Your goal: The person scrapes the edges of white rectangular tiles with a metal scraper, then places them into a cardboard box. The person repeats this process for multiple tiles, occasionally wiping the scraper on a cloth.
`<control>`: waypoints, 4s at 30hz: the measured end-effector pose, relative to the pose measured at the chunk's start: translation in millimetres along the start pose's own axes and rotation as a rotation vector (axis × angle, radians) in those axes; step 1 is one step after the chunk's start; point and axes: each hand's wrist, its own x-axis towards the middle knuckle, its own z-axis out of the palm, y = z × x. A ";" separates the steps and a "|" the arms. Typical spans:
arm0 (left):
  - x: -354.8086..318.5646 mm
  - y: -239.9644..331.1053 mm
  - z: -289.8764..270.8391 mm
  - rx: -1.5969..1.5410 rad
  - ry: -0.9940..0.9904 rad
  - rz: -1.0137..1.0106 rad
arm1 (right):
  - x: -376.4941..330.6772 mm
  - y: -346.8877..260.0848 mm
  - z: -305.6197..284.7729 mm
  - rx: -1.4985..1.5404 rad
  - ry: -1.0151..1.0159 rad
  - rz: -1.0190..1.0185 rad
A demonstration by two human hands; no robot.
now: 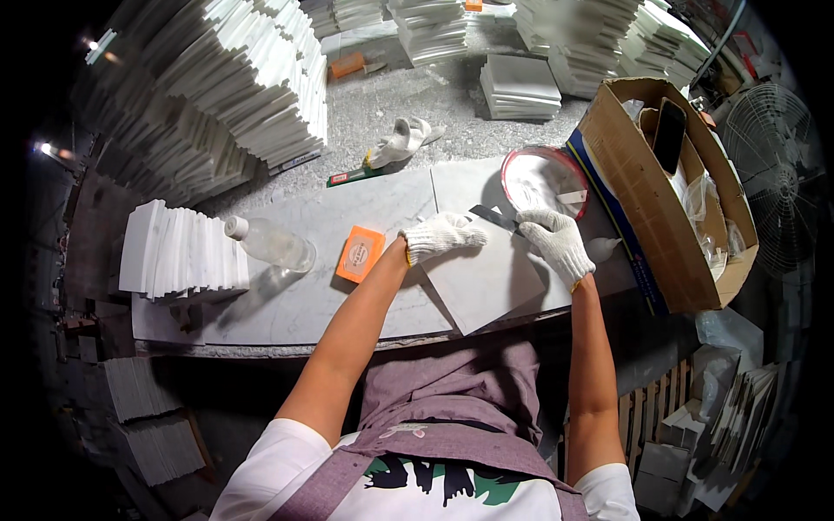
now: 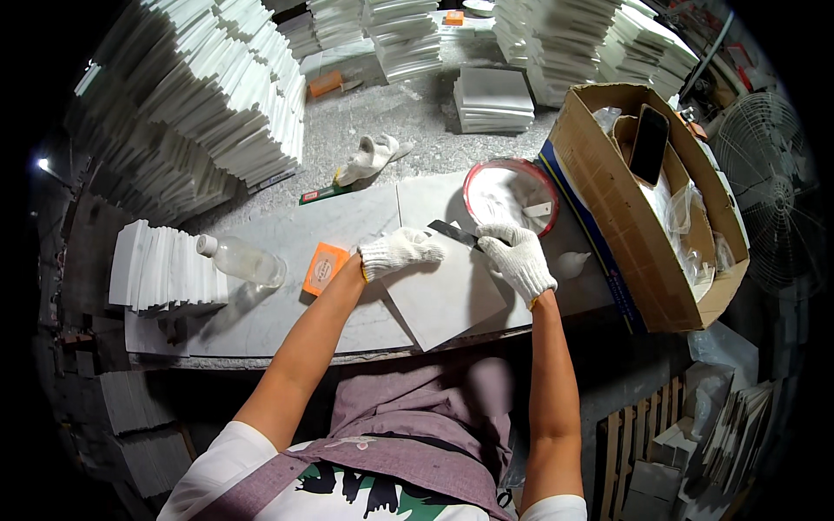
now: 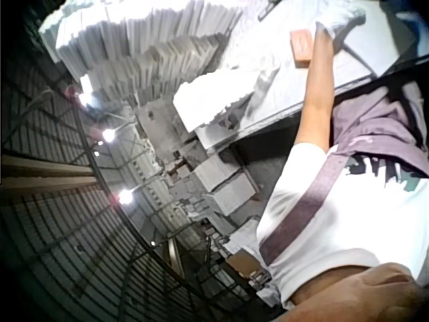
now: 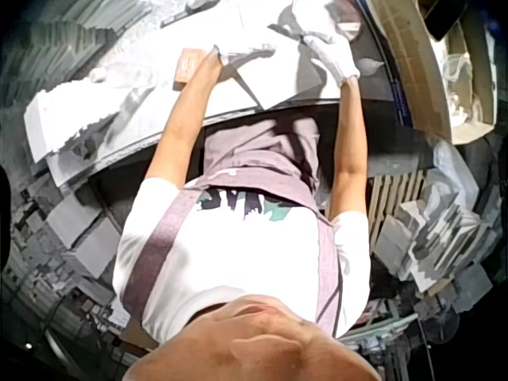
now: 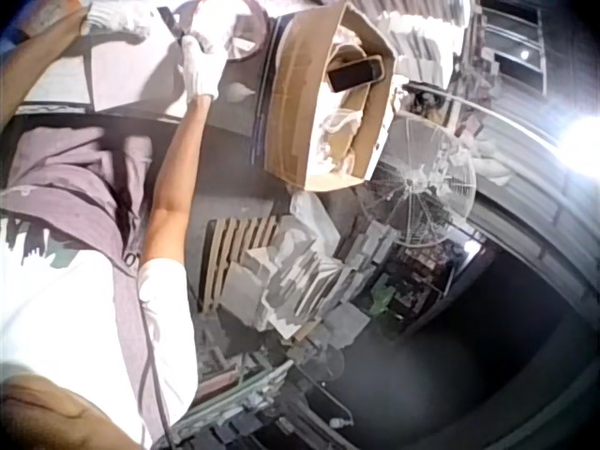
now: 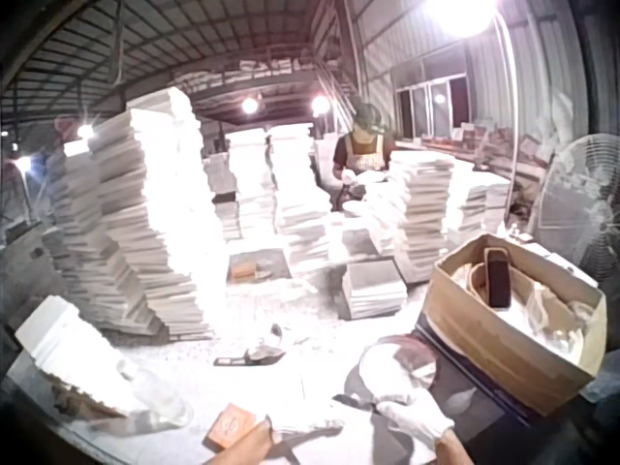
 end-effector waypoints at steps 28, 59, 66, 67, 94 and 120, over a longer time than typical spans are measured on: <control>-3.2 5.1 -0.9 0.035 -0.031 -0.036 | -13.6 26.3 -9.9 -0.442 0.651 -0.472; -13.5 -7.7 -0.4 0.081 0.101 -0.040 | -43.0 89.7 -73.2 -0.133 0.766 -0.225; -4.8 -11.0 -0.7 0.166 0.098 -0.006 | -69.9 40.6 -44.7 0.144 0.283 -0.404; -5.0 -11.0 -1.4 0.169 0.098 -0.013 | -70.4 35.3 -42.0 0.114 0.233 -0.389; 3.8 -11.2 -5.0 0.181 0.078 -0.029 | -26.5 14.2 -21.4 0.042 -0.025 -0.084; 2.0 -5.3 -3.6 0.273 0.085 -0.023 | -17.9 15.7 -19.4 0.043 0.004 -0.056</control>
